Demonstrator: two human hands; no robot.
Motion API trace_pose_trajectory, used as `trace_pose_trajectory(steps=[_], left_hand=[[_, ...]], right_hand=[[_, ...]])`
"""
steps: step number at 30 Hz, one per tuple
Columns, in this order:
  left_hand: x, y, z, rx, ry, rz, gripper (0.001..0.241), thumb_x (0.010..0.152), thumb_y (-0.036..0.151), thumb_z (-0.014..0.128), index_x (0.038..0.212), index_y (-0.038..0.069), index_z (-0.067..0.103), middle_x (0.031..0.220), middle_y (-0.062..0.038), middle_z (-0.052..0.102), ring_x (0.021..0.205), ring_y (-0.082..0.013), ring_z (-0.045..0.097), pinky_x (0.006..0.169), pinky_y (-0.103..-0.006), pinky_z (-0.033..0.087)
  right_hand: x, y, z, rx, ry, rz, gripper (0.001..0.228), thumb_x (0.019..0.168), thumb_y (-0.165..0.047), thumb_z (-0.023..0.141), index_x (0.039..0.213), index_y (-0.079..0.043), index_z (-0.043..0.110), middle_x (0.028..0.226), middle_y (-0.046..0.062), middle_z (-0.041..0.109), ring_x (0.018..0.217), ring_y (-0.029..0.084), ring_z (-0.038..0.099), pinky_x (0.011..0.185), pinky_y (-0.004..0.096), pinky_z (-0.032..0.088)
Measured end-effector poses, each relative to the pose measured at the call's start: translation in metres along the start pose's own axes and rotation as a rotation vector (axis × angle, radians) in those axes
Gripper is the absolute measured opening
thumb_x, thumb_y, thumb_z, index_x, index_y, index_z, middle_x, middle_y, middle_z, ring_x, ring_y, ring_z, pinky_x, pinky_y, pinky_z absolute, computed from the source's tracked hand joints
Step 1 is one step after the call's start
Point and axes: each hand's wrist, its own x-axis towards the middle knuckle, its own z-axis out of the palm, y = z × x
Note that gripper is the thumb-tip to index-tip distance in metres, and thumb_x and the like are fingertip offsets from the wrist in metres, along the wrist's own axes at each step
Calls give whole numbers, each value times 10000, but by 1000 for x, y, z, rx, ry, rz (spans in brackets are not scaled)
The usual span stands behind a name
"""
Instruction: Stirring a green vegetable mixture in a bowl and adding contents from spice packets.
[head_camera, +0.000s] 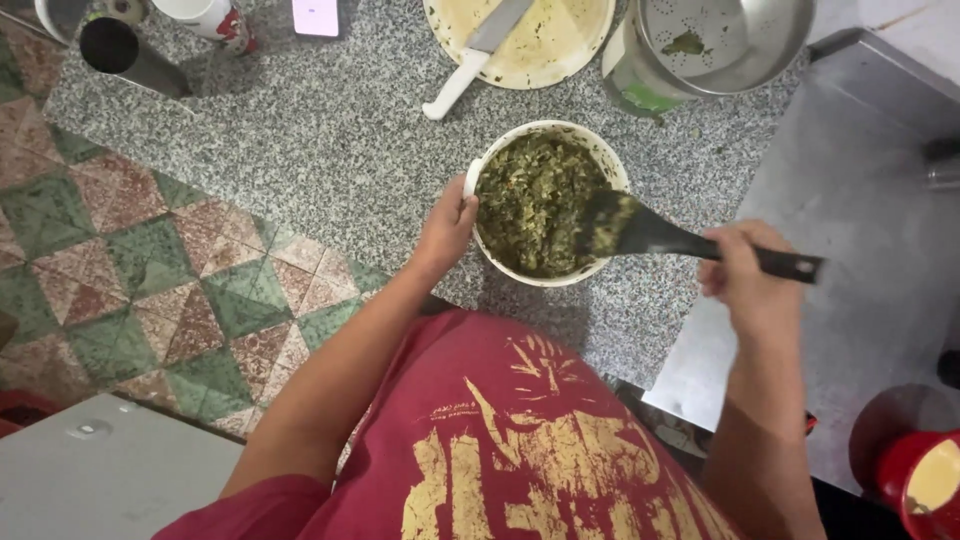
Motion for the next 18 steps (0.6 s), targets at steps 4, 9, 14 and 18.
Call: trace_pose_trajectory(steps=[4, 9, 14, 18], left_hand=[[8, -18, 2, 15, 10, 46, 330, 1114, 263, 423, 1404, 130, 512, 949, -24, 584, 760, -148, 507, 643, -318, 432], [16, -38, 5, -5, -39, 122, 566, 1169, 340, 289, 1637, 26, 246, 1332, -343, 594, 1031, -393, 694, 856, -606, 542], [20, -40, 4, 7, -35, 120, 527, 1173, 286, 328, 1619, 9, 289, 1060, -185, 679, 882, -233, 680, 786, -480, 561], [30, -55, 6, -7, -40, 139, 530, 1175, 300, 313, 1622, 17, 287, 1064, -192, 662, 913, -250, 678, 820, -494, 563]], right_hand=[[1, 27, 3, -11, 70, -2, 222, 1031, -146, 447, 1003, -30, 634, 654, 79, 593, 501, 151, 518, 468, 274, 404], [9, 45, 80, 178, 8, -25, 215, 1026, -187, 516, 982, -12, 633, 620, 132, 615, 489, 171, 608, 410, 244, 481], [22, 34, 105, 266, -42, -39, 228, 1029, -191, 491, 977, -1, 606, 651, 147, 635, 522, 176, 644, 432, 225, 497], [32, 36, 86, 162, -120, -76, 258, 1041, -226, 508, 999, -6, 635, 666, 142, 658, 546, 170, 659, 453, 243, 520]])
